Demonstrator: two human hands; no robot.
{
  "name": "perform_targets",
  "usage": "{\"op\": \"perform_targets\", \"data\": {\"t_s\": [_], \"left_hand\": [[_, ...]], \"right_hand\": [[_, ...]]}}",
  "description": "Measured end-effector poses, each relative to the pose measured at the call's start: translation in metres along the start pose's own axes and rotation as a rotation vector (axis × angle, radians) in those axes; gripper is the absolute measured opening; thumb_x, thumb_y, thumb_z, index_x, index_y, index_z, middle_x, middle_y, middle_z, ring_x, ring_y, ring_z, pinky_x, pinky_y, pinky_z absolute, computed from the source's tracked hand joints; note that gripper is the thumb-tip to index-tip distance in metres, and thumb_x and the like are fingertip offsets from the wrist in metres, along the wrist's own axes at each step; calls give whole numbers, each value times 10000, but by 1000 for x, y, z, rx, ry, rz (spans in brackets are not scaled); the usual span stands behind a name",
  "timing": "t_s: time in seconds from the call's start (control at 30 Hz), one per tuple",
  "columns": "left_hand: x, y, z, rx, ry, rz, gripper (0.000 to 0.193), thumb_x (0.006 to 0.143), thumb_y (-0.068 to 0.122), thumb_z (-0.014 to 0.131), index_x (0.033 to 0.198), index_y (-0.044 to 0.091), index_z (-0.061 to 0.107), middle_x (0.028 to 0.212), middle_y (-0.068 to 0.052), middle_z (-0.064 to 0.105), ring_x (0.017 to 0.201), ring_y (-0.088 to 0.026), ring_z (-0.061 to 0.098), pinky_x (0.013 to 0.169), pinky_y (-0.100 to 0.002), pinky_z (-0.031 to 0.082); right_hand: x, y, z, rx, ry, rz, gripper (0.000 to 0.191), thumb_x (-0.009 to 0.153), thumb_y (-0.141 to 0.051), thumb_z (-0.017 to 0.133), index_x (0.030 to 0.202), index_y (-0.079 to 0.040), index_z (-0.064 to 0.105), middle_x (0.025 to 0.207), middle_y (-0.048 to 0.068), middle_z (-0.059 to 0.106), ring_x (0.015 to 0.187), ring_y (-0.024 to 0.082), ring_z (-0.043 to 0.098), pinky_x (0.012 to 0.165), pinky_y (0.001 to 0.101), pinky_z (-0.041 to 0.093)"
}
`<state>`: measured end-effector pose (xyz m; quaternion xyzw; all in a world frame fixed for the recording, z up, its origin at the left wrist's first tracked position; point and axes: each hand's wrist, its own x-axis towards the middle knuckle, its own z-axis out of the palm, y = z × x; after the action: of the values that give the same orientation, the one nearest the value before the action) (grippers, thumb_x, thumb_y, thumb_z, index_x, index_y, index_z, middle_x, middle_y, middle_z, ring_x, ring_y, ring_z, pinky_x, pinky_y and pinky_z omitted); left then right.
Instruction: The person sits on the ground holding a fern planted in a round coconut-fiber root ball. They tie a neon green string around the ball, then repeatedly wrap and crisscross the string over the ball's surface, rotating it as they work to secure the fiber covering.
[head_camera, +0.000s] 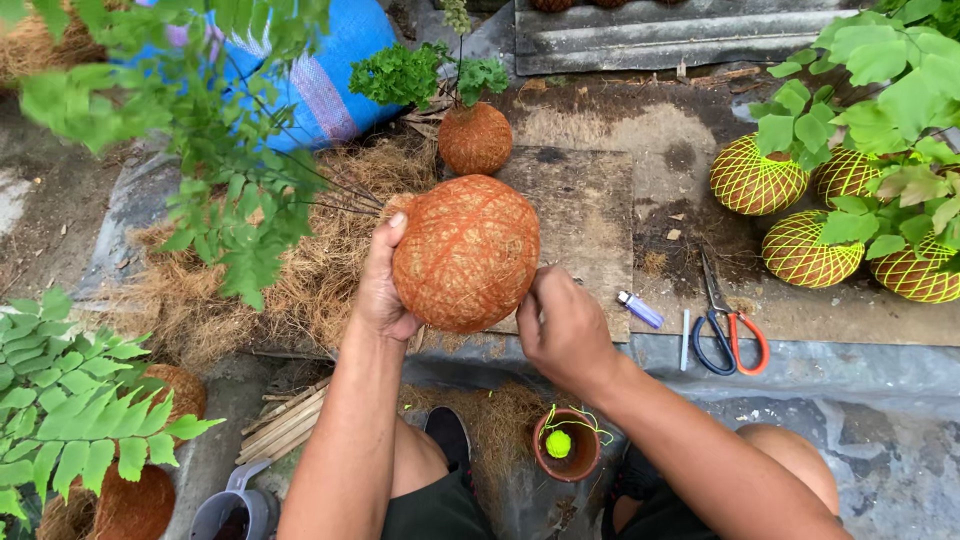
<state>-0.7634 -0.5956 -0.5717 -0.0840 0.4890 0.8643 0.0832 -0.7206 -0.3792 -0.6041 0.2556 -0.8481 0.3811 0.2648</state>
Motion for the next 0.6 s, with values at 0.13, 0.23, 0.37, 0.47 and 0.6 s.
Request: {"op": "perform_targets", "data": {"t_s": [0.13, 0.23, 0.37, 0.47, 0.6], "left_hand": [[0, -2, 1, -51, -10, 11, 656, 878, 549, 531, 1364, 109, 546, 1349, -203, 635, 1210, -354, 675, 956, -583, 589], [1, -1, -3, -223, -88, 115, 593, 995, 543, 450, 1367, 88, 526, 1379, -161, 609, 1221, -330, 650, 978, -584, 554], [1, 4, -12, -416, -153, 82, 580, 1057, 516, 375, 1391, 84, 572, 1372, -143, 636, 1217, -309, 652, 1011, -519, 545], [0, 1, -13, -424, -155, 34, 586, 1032, 519, 348, 1369, 103, 586, 1365, -126, 643, 1210, -300, 657, 1003, -516, 550], [-2, -6, -7, -427, -209, 5, 583, 1079, 508, 337, 1403, 85, 572, 1377, -152, 633, 1218, -310, 650, 1017, -518, 546]], "right_hand": [[1, 5, -9, 234, -139, 228, 155, 930, -123, 689, 1006, -17, 606, 894, 142, 679, 800, 278, 702, 717, 377, 544], [11, 16, -33, 326, -262, 159, 374, 884, -309, 760, 1112, -61, 598, 1060, 132, 669, 1014, 266, 673, 915, 407, 530], [30, 28, -52, 730, -305, 62, 891, 852, -535, 795, 1475, -43, 390, 1556, 185, 407, 1467, 333, 438, 1209, 475, 393], [33, 26, -49, 938, -371, 177, 1165, 821, -609, 808, 1629, -16, 213, 1718, 203, 243, 1590, 347, 298, 1261, 493, 328], [24, 22, -41, 1063, -409, 228, 1282, 791, -562, 871, 1652, -1, 105, 1723, 207, 216, 1588, 352, 273, 1262, 509, 294]]}}
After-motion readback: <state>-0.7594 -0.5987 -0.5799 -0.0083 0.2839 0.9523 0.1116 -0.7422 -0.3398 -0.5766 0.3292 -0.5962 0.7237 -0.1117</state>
